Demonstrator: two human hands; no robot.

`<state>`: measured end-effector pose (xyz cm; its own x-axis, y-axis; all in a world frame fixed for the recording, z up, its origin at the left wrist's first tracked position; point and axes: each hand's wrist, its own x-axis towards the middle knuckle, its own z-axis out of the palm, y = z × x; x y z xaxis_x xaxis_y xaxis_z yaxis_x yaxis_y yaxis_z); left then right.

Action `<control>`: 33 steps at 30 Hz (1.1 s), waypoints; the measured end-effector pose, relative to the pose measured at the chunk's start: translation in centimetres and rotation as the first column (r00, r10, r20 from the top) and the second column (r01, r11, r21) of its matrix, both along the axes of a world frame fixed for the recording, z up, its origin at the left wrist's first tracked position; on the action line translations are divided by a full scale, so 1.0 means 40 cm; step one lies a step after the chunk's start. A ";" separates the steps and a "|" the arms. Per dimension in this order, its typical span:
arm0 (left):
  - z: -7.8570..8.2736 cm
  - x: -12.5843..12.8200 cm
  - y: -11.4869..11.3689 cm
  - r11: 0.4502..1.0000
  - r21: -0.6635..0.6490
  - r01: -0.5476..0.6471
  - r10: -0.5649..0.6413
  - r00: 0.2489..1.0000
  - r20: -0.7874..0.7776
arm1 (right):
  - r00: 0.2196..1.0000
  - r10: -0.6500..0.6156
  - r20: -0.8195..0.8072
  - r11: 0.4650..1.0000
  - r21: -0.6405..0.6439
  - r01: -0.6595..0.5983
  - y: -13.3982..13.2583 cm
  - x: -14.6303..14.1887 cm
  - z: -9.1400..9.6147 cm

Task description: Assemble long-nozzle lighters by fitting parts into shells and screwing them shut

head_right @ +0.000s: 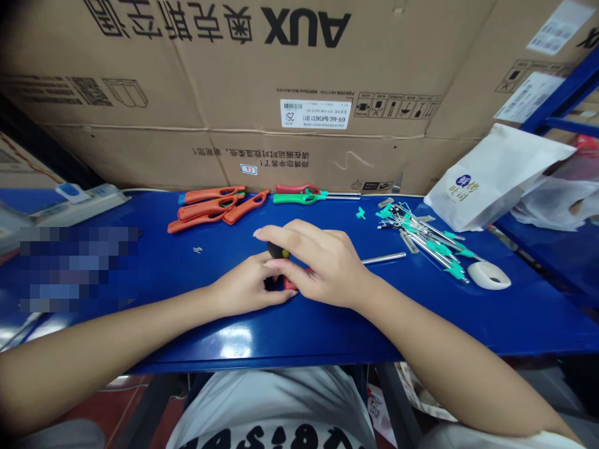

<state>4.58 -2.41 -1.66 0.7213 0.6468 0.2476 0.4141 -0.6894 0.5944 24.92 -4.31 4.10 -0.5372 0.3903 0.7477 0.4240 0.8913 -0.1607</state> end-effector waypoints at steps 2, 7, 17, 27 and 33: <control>-0.001 0.001 0.000 1.000 -0.001 -0.001 0.001 1.000 0.007 | 1.000 -0.007 0.012 0.999 0.034 0.006 0.002 0.000 -0.002; -0.004 0.000 0.001 0.999 0.031 0.003 -0.004 1.000 0.014 | 1.000 -0.006 0.010 1.000 0.028 0.006 0.002 0.002 -0.009; 0.006 -0.005 -0.001 0.999 0.033 -0.037 0.037 0.999 -0.006 | 0.996 0.086 -0.002 0.996 -0.017 -0.086 0.003 -0.002 -0.017; 0.014 -0.002 -0.005 0.999 0.010 -0.047 0.047 0.999 -0.026 | 0.999 0.051 0.011 0.998 0.046 -0.052 0.009 -0.005 -0.026; 0.019 -0.004 -0.007 0.997 0.043 -0.060 0.063 0.996 -0.057 | 0.999 0.036 -0.020 0.999 0.038 -0.035 0.011 -0.004 -0.037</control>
<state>4.44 -2.71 -0.90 0.6947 0.6805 0.2332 0.4896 -0.6848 0.5397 24.76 -3.89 2.60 -0.5349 0.3429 0.7722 0.3889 0.9113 -0.1353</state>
